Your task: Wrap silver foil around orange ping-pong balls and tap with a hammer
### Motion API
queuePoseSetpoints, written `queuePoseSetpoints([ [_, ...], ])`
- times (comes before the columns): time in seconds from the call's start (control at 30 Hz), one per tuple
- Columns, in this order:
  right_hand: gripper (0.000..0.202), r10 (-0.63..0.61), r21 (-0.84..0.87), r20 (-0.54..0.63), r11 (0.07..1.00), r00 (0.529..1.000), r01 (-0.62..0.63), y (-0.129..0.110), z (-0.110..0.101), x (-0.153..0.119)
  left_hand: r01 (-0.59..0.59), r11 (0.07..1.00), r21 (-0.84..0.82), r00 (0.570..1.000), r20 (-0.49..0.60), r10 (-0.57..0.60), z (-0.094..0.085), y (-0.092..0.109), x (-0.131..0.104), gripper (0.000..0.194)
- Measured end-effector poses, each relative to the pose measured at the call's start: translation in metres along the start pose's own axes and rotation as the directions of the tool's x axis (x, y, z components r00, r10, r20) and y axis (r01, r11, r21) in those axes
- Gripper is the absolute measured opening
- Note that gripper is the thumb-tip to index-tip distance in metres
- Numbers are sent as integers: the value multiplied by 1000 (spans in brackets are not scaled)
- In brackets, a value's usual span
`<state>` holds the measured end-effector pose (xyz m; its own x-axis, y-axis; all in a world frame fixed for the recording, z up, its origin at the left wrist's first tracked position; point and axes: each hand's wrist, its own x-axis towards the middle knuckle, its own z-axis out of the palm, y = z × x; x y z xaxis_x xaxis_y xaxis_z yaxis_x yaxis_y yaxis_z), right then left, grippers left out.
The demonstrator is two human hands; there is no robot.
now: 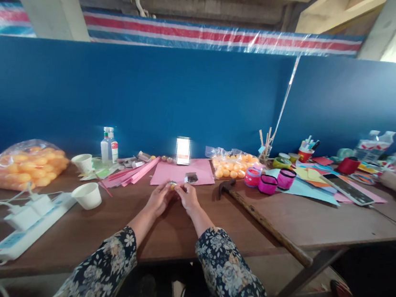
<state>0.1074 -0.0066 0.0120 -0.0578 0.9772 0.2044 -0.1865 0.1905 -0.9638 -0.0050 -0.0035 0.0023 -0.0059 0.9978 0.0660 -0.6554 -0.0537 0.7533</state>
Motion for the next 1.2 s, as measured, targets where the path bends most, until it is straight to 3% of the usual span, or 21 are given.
queuePoseSetpoints([
  [1.2,28,28,-87,17,996,999,-26,4,0,1,-1,1000,7,1000,17,1,0,1,-1,41],
])
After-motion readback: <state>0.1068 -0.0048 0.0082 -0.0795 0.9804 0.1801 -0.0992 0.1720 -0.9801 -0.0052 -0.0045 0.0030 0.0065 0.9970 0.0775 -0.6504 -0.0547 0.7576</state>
